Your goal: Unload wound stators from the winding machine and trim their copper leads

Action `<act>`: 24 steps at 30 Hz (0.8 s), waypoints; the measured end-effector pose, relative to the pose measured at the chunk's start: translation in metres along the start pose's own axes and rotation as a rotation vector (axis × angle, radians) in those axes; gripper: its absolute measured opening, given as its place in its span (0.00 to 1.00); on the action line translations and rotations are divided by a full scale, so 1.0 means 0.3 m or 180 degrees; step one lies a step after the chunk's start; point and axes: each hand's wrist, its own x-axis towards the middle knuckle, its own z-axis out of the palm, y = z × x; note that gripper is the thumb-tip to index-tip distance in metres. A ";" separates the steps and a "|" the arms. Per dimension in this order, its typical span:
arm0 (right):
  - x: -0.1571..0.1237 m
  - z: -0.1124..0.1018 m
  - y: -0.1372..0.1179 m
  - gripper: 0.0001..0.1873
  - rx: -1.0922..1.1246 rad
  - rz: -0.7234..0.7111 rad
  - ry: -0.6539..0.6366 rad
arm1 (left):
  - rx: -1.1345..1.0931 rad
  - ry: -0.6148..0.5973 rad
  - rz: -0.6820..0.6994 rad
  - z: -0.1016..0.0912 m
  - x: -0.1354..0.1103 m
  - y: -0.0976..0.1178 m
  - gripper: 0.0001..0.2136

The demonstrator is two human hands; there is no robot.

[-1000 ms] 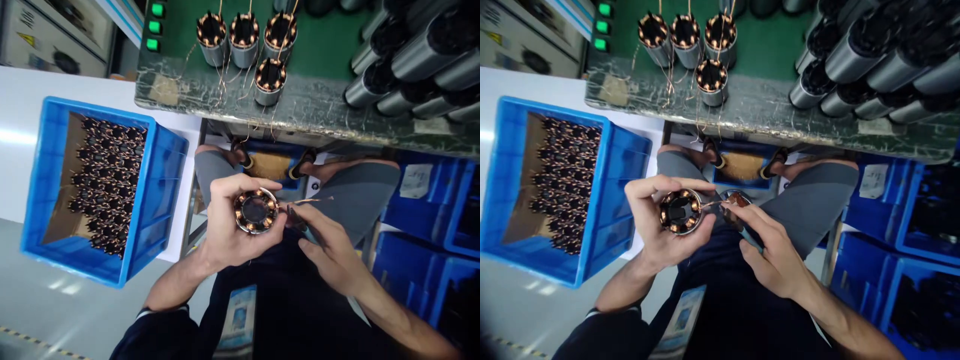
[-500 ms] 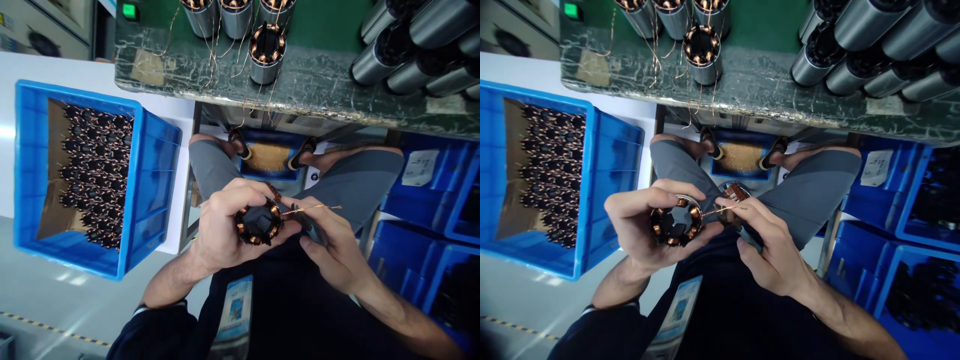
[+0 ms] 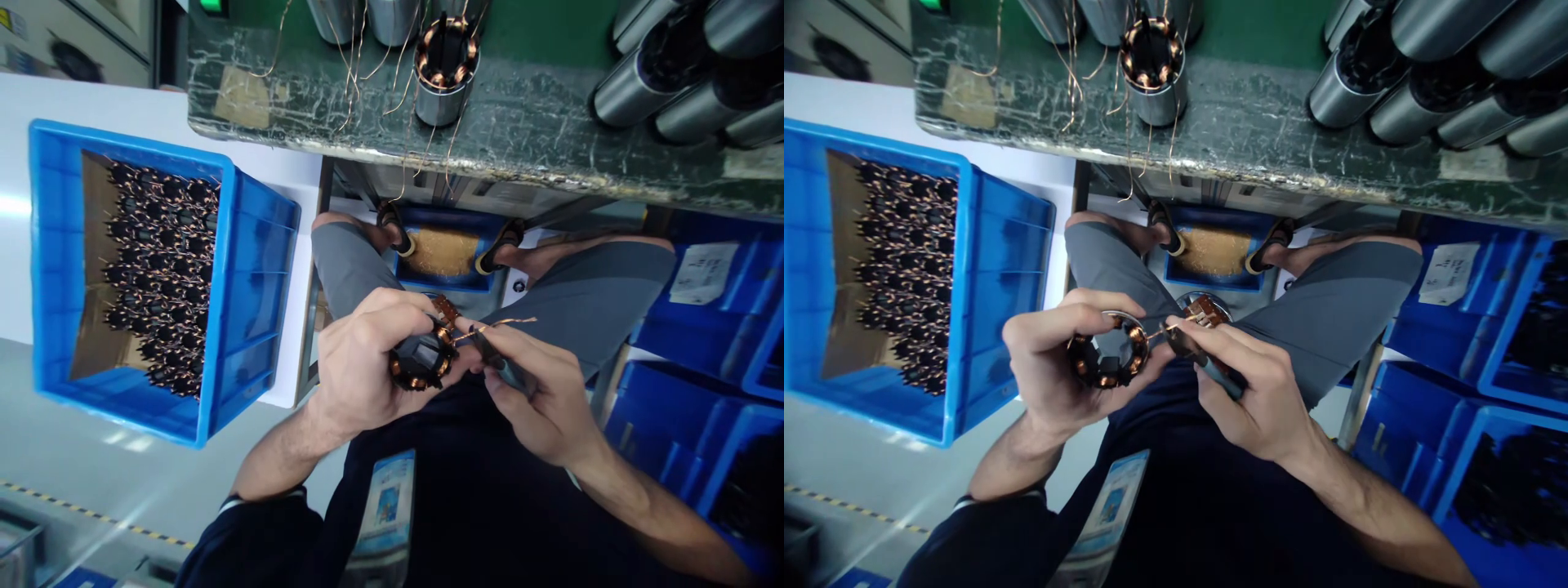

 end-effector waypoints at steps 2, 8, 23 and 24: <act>0.030 0.006 0.024 0.30 -0.0075 0.0120 0.0071 | 0.0305 -0.0033 -0.0040 0.003 -0.008 -0.028 0.19; 0.157 0.023 0.169 0.15 0.0327 0.0985 -0.0295 | 0.1546 -0.0213 -0.0127 0.030 -0.017 -0.143 0.21; 0.153 -0.027 0.140 0.29 0.1884 0.1406 -0.0441 | 0.0149 -0.0153 0.0051 -0.006 -0.092 -0.077 0.45; 0.143 -0.032 0.139 0.29 0.1721 0.1263 -0.0319 | -0.0217 -0.0227 -0.0349 -0.018 -0.101 -0.079 0.43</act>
